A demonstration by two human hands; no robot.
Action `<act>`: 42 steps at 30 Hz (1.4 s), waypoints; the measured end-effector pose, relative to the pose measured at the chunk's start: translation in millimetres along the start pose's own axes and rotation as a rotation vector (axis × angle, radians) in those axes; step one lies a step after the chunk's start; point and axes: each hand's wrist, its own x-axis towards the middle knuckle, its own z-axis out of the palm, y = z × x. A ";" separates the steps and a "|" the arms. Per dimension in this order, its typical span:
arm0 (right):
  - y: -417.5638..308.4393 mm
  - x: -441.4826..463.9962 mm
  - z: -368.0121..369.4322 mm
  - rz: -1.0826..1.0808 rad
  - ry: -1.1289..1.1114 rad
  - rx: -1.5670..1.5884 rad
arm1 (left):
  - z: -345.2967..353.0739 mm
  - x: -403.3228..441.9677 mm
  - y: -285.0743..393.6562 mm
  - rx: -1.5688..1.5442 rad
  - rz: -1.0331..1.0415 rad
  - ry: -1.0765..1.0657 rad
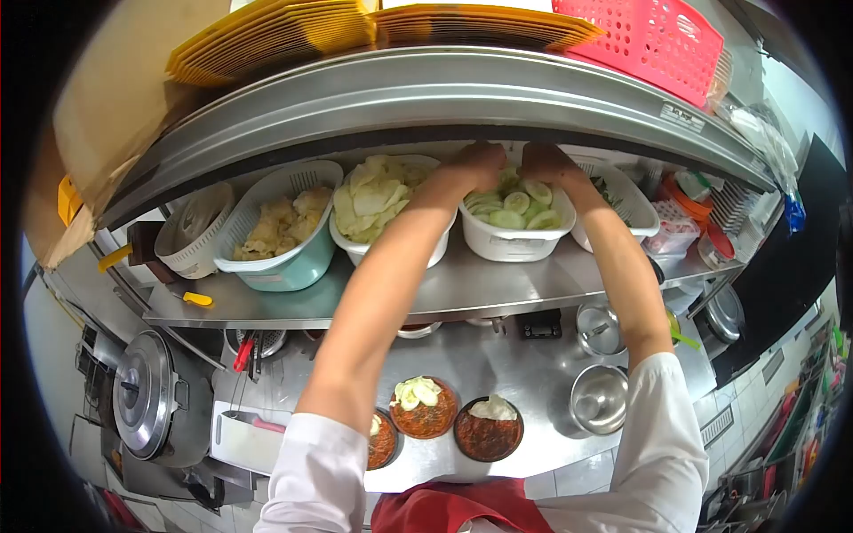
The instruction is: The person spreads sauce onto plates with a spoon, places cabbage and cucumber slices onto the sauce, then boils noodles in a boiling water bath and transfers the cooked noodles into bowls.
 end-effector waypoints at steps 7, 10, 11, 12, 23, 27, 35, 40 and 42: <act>9.2 13.1 40.2 -0.379 0.280 0.348 | 41.4 50.4 -18.4 0.003 0.029 -0.012; 13.9 5.9 36.4 -0.373 0.401 0.597 | 30.0 44.5 -16.6 -0.145 0.012 0.130; 12.9 -9.7 20.5 -0.376 0.439 0.611 | 15.7 38.2 -8.5 -0.173 0.008 0.182; 9.8 -26.6 9.0 -0.391 0.420 0.729 | 9.9 37.9 -15.3 -0.273 0.089 0.074; -152.7 -285.4 90.7 -0.397 0.245 1.038 | 101.1 -307.9 62.6 -1.147 -0.126 -0.054; -137.1 -308.9 186.3 -0.267 -0.042 0.884 | 232.5 -370.6 46.3 -1.067 -0.507 -0.121; -119.6 -324.8 294.5 -0.176 -0.414 0.703 | 332.6 -343.3 111.6 -0.774 -0.398 0.069; -118.2 -313.7 320.3 -0.404 -0.271 0.478 | 343.8 -333.3 123.2 -0.601 -0.440 0.206; -110.1 -314.7 329.5 -0.477 -0.093 0.379 | 352.3 -333.1 124.2 -0.446 -0.405 0.288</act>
